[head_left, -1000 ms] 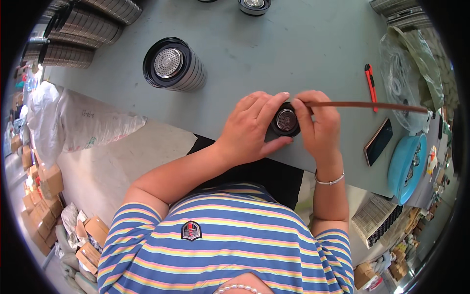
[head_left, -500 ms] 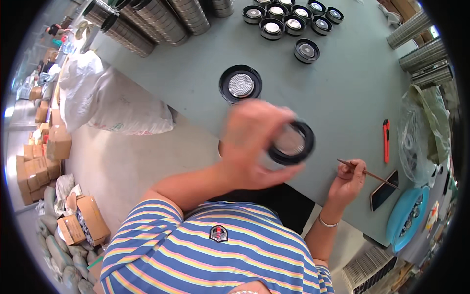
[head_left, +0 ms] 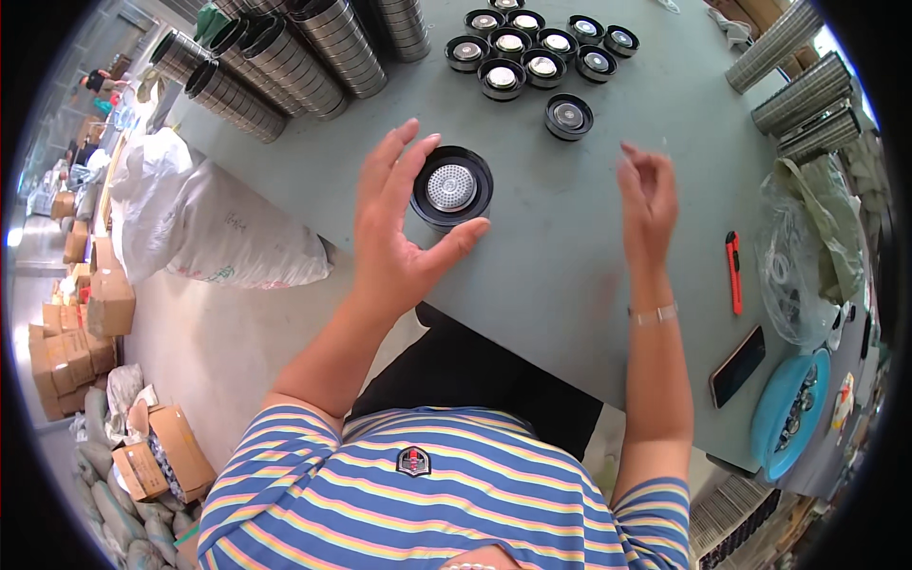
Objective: Manually assembling circular filter units by inserting white rubber gaskets into metal filter housings using a stick tool for precise seating.
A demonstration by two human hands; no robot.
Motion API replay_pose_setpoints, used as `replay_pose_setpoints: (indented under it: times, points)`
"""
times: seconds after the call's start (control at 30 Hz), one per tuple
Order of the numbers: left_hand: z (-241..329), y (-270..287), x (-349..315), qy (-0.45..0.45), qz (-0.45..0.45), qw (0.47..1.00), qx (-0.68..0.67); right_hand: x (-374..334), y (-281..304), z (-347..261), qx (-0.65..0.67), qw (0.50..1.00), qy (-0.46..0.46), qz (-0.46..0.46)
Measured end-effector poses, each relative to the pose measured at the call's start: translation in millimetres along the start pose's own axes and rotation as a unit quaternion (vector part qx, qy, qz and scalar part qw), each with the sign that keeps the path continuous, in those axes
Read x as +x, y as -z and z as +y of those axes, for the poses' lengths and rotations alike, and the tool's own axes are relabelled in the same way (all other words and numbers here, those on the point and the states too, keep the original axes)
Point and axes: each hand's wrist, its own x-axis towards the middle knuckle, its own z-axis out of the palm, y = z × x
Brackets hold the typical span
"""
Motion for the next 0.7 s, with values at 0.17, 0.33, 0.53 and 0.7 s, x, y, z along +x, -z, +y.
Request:
replay_pose_setpoints:
  times: [0.17, 0.33, 0.53, 0.7]
  points:
    - [3.8, -10.1, -28.8, -0.078, 0.117, 0.990, 0.032, 57.2, -50.8, 58.8, -0.231, 0.969, 0.085, -0.035]
    - [30.9, -25.0, -78.5, -0.173, -0.011, 0.982, -0.070, 13.8, -23.6, 35.3, -0.132, 0.974, 0.051, -0.176]
    - [38.1, -65.0, -86.4, -0.079, -0.135, 0.979, -0.133, -91.3, 47.1, -8.8, -0.103, 0.957, 0.049, -0.267]
    - [46.1, -87.7, -85.2, -0.097, -0.225, 0.967, -0.072, -128.9, 87.5, -23.4, 0.117, 0.980, -0.129, -0.096]
